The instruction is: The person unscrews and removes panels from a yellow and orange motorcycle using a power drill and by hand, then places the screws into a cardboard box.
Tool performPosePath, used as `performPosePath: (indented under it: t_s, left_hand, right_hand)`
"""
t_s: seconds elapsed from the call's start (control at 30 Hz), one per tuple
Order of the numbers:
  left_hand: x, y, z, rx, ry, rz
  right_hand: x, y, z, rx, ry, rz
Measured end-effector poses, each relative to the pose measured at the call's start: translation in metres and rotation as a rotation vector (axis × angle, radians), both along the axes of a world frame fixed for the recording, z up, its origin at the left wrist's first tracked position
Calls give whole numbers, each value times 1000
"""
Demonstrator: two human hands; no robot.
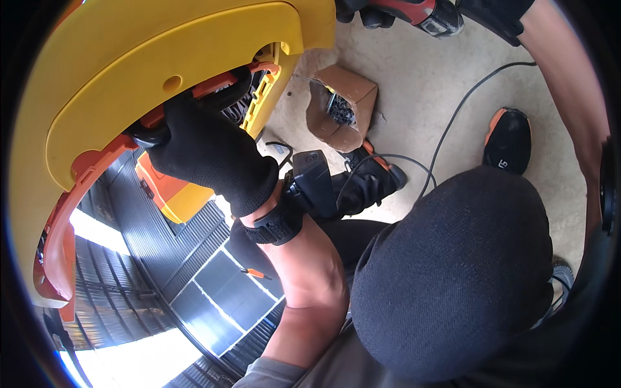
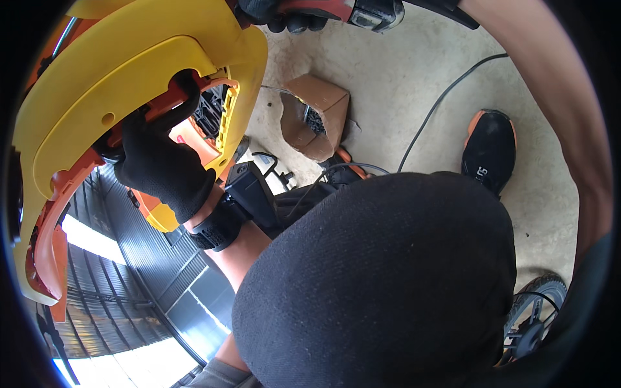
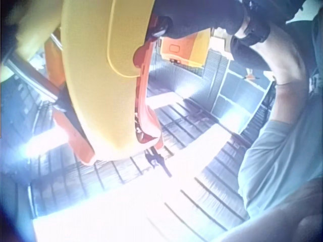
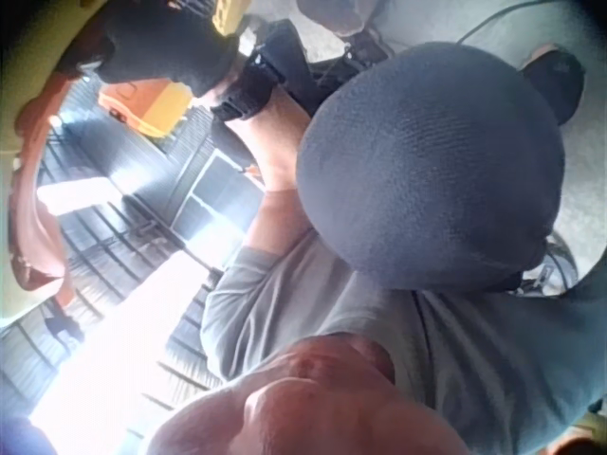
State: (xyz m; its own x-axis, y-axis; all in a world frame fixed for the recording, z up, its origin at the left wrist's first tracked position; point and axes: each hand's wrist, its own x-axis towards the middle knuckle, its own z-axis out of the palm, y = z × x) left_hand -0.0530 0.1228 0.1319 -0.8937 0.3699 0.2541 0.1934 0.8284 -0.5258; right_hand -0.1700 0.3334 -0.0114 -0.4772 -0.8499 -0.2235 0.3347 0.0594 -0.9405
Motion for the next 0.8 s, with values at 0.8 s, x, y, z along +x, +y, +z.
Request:
performPosePath:
  t_s: [0.8]
  left_hand:
    - [8,-2,5,21,-8,61]
  right_hand:
    - [-9,-1,-12,-27,-230,125]
